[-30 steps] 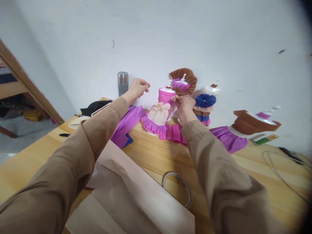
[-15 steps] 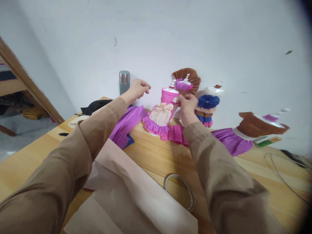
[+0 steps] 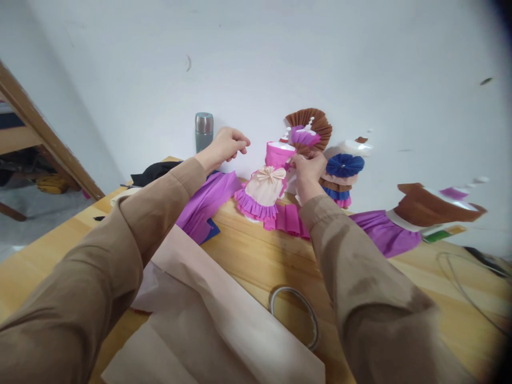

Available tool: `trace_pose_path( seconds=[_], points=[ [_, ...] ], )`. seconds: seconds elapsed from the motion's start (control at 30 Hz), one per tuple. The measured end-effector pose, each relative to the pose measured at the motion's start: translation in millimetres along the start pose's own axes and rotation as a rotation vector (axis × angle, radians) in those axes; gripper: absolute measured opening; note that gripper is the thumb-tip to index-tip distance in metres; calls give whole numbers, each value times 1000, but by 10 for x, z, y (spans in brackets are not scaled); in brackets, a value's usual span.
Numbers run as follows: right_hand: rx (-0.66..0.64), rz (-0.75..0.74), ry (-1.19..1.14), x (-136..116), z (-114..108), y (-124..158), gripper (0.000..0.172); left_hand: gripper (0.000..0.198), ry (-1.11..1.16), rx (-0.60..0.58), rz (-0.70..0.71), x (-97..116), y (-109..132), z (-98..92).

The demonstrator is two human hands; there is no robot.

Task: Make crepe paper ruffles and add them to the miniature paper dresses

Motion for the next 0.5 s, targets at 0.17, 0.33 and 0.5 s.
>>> trace_pose_path(
  seconds=[0.17, 0.33, 0.5],
  points=[
    [-29, 4, -3, 61, 103, -102, 19, 17, -2, -31, 21, 38, 66, 8],
    [-53, 0, -9, 103, 114, -146, 20, 16, -28, -37, 38, 59, 127, -31],
    [-111, -2, -11, 160, 144, -190, 21, 17, -49, -54, 41, 36, 130, -6]
  ],
)
Point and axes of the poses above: each hand's wrist, its own y-axis away from the middle knuckle, its own z-axis out of the palm, x = y × z, the point moved 9 cm from there along -y, towards the middle knuckle, and after that the axes turned 3 degrees about -y, right-handed, at the moved point
